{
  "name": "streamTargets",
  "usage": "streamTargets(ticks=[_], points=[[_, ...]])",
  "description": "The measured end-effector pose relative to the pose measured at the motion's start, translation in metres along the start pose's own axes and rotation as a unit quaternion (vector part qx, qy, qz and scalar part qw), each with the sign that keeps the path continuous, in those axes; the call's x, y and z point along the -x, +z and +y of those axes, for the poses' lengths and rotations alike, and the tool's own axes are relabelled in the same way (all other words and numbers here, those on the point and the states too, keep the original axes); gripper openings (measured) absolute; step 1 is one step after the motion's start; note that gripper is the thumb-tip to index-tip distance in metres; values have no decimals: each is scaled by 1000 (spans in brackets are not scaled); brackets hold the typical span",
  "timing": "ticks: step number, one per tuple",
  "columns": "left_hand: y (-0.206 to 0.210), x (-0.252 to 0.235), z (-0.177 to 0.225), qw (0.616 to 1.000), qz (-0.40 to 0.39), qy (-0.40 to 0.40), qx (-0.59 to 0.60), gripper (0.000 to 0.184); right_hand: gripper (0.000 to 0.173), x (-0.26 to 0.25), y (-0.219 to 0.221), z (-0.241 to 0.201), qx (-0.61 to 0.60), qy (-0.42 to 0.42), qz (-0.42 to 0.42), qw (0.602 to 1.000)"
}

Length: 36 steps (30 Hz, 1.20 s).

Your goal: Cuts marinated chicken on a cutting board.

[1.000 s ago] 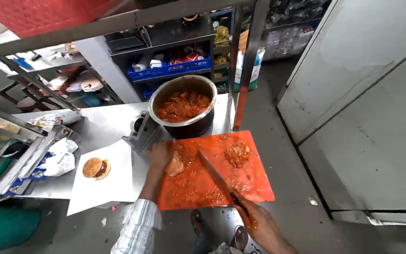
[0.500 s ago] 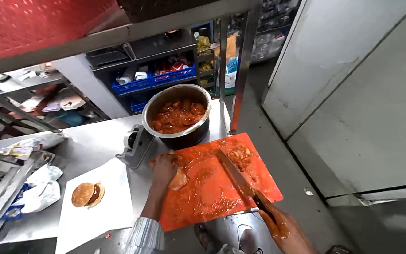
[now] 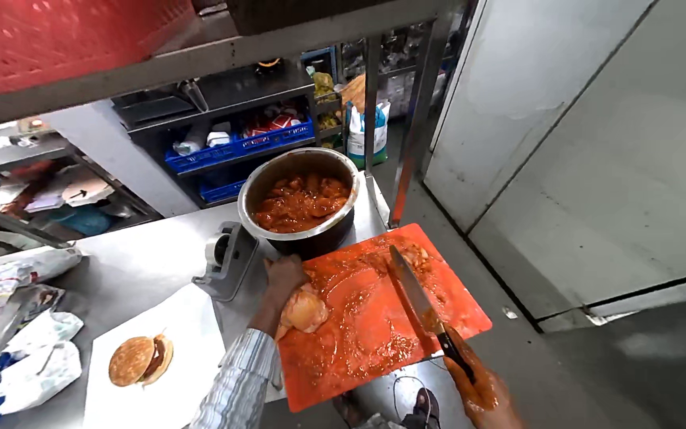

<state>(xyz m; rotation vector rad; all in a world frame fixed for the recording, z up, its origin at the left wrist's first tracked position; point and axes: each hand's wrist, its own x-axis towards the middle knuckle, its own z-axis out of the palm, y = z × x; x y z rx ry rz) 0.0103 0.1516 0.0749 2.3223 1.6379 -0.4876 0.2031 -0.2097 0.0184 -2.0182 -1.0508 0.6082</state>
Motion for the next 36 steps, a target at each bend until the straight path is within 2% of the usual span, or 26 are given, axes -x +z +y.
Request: streamTargets(ticks=[2,5,6,9,11,12,17,19,21,23,25,28,31,33,35,36], points=[[-5,-2,-10,999,-6,10,39,46,56,4,-1,-2,-8,12,15,1000],[-13,-2,-39,977,-9,81,198,24,56,10,-6,-4,-21,36,19,999],[-14,-2,-47,971,6,78,226,23,56,11,-7,-3,-25,41,21,999],[3,-10,-55,977,68,1,201,34,57,13,-8,-1,-30,56,8,998],[15,-21,-51,985,47,-18,163,51,57,8,-9,-1,-29,47,6,998],[19,-23,-46,989,34,-19,144,53,57,5,-8,-1,-28,40,6,999],[10,-16,-23,995,23,-30,89,43,56,-5,-14,-1,-22,17,-16,999],[9,-14,-21,995,26,-51,82,48,56,-9,-19,2,-26,8,-27,999],[11,-11,-24,993,44,-67,90,54,56,-14,-24,8,-24,-7,-35,999],[9,0,-27,987,88,-64,116,49,54,-17,-32,15,-24,-23,-35,999],[-4,25,-14,978,125,-60,158,43,53,-19,-42,25,-29,-30,-33,999],[-10,65,32,955,164,-8,248,35,52,-25,-53,43,-36,-37,-36,998],[24,65,83,938,112,66,320,35,51,-32,-63,52,-19,-48,-59,997],[51,64,113,945,86,76,306,50,51,-35,-71,50,-4,-50,-82,995],[73,73,126,964,103,29,243,70,51,-38,-76,48,6,-49,-105,993],[84,77,125,962,118,5,247,74,51,-39,-77,48,11,-50,-117,992]])
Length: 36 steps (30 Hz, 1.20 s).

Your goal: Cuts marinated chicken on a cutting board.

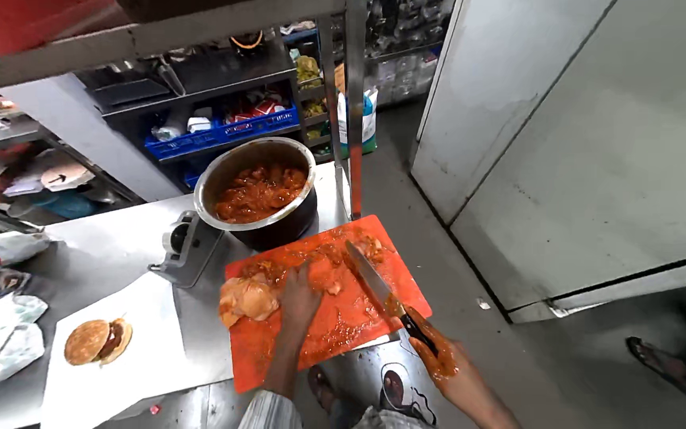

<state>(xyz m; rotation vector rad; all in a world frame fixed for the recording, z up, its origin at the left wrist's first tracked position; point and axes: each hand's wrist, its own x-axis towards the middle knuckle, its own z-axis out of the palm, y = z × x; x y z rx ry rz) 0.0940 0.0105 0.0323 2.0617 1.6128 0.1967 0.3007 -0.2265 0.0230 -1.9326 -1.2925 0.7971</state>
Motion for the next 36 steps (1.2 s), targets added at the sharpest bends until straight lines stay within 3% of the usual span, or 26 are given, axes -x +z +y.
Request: streamTargets(ticks=[4,7,9,22,28,32,36], points=[[32,17,-17,996,50,43,53,67,51,-7,6,-1,23,-16,-42,999],[47,19,-9,995,57,76,21,35,50,-14,15,-9,43,-40,-56,997],[52,20,-13,993,80,86,23,23,49,-19,21,-16,62,-47,-68,995],[61,21,-23,983,122,138,-13,20,52,-28,45,-38,192,-2,-127,973],[48,15,-5,997,47,49,-48,24,61,-48,59,-55,234,18,-155,960],[48,12,-5,997,48,42,-48,24,52,-19,48,-31,209,-4,-117,971],[43,15,-5,999,8,30,-31,25,58,-52,59,-53,235,14,-148,960]])
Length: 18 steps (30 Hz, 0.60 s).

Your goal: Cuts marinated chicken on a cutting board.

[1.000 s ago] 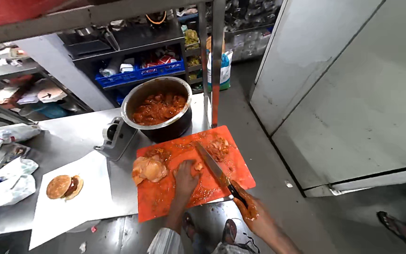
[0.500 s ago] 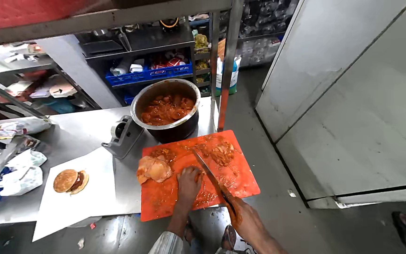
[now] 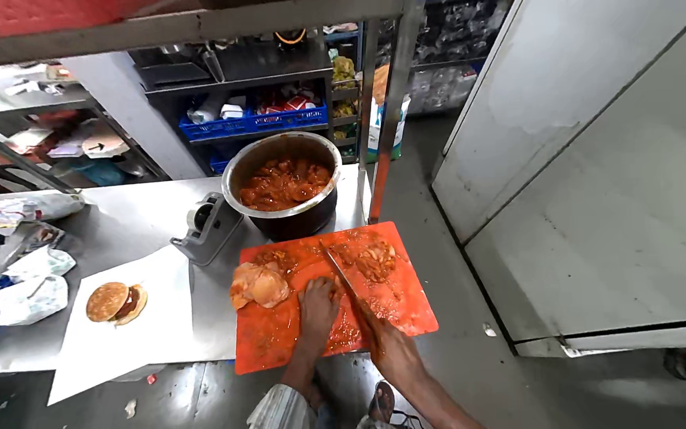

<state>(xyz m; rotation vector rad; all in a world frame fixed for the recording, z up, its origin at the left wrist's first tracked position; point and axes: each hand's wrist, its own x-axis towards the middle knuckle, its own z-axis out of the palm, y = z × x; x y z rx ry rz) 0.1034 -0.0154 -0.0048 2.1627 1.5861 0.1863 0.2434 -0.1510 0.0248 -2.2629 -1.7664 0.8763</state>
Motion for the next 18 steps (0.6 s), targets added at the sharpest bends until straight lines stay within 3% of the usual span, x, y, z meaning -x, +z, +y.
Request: streamTargets(ticks=[6,12,18], points=[[2,1,-8,996,49,5,68,44,58,4,-3,0,-4,10,-16,1000],[13,-12,-5,992,113,25,52,23,61,0,1,-1,-8,6,4,1000],[2,-15,1,998,49,7,39,22,58,4,0,1,-19,0,9,1000]])
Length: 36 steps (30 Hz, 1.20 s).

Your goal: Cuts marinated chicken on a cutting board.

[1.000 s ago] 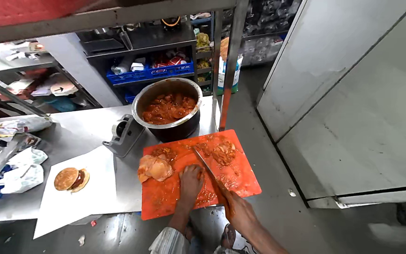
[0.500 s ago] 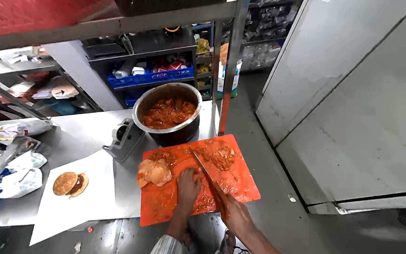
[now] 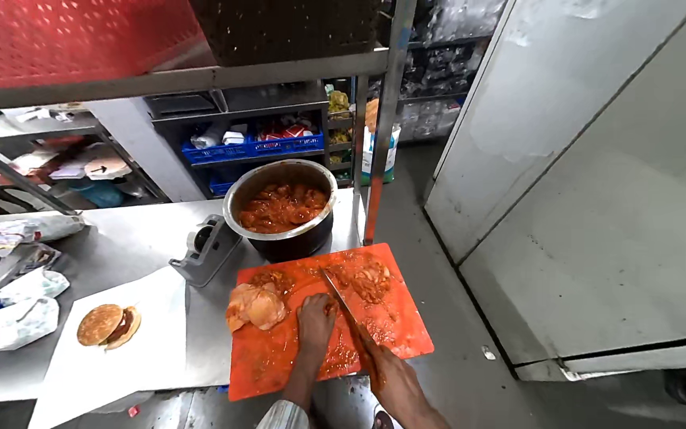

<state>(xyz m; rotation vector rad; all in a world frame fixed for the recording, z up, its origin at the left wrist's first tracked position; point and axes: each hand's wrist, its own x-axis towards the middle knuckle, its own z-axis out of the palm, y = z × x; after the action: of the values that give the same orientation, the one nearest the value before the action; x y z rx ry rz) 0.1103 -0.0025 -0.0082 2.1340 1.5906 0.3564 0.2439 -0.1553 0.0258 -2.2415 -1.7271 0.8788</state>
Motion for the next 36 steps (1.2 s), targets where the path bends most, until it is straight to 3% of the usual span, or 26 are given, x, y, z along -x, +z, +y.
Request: streamTargets(ticks=[4,10,15,21,27,29,33,36], points=[[-5,-1,2,999,-28,-18,-2,25,59,-15,0,-8,18,0,3,1000],[0,1,-2,1000,-16,-12,2,25,55,39,7,21,-21,-10,14,1000],[-3,0,1,999,-28,-15,-1,27,60,-12,7,-13,24,3,1,1000],[0,3,-2,1000,0,-3,6,26,57,27,14,13,7,-10,17,1000],[-5,3,-5,1000,-25,19,2,30,57,-24,-15,-5,22,22,-8,999],[-22,10,-13,999,-17,10,27,35,50,-17,-22,9,-1,25,31,999],[-79,27,-58,992,103,-14,75,41,49,11,-14,25,-64,-27,127,989],[-124,20,-104,988,133,-43,70,38,48,27,4,16,-64,-62,115,989]])
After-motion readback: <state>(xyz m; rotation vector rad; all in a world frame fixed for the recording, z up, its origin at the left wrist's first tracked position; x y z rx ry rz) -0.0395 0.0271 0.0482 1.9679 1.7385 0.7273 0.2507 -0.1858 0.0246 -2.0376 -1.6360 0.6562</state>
